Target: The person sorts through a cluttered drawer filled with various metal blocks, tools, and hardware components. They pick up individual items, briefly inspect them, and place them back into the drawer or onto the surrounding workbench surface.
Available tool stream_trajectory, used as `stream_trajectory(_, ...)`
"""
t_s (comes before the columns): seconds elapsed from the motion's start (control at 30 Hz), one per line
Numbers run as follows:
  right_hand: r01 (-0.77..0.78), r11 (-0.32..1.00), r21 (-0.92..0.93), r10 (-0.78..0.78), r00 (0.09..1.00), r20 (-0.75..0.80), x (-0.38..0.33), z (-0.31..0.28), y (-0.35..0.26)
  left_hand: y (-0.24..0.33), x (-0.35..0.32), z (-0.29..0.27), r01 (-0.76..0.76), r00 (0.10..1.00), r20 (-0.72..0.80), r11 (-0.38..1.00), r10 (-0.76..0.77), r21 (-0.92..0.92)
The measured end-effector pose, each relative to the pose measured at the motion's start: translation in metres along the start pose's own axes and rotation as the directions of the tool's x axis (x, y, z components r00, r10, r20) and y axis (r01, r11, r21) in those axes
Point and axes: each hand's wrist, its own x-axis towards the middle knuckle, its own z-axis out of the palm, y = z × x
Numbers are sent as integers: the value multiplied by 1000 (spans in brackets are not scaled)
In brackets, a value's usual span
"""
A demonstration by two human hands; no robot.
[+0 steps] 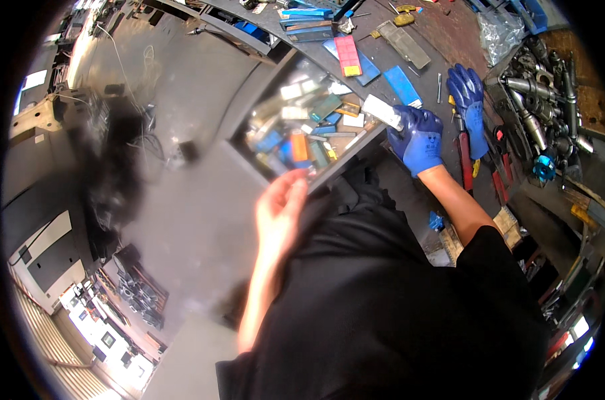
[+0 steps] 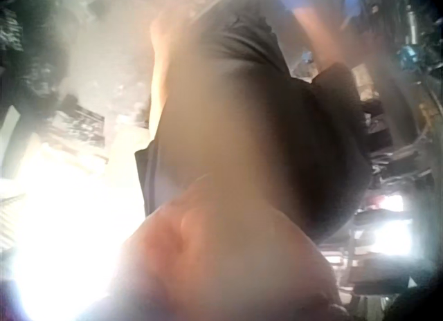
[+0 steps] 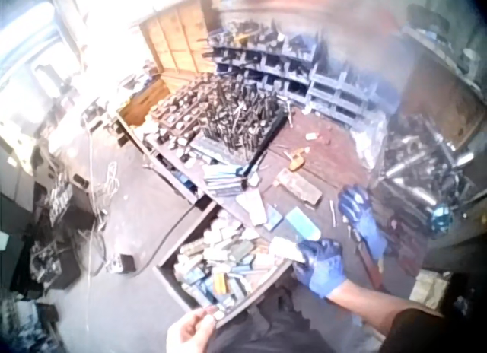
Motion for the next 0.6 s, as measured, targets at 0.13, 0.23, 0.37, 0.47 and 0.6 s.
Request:
stream_trajectory(0.13, -37, 994, 99, 39, 999, -23, 2, -6, -13, 3, 4, 3, -23, 1000, 18, 999, 23, 42)
stream_trajectory(0.23, 110, 947, 302, -109, 994, -21, 10, -38, -48, 8, 2, 6, -61, 998, 2, 996, 61, 58)
stream_trajectory(0.37, 269, 866, 422, -334, 939, 85, 22, -90, -90, 29, -4, 12, -85, 996, 8, 996, 85, 20)
stream_trajectory(0.47, 409, 837, 364, -456, 888, 52, 26, -114, -103, 36, -15, 9, -151, 988, -24, 981, 150, -125)
stream_trajectory(0.6, 205, 623, 754, -365, 930, 49, 44, -135, -108, 50, -32, 10, -177, 984, -84, 936, 159, -305)
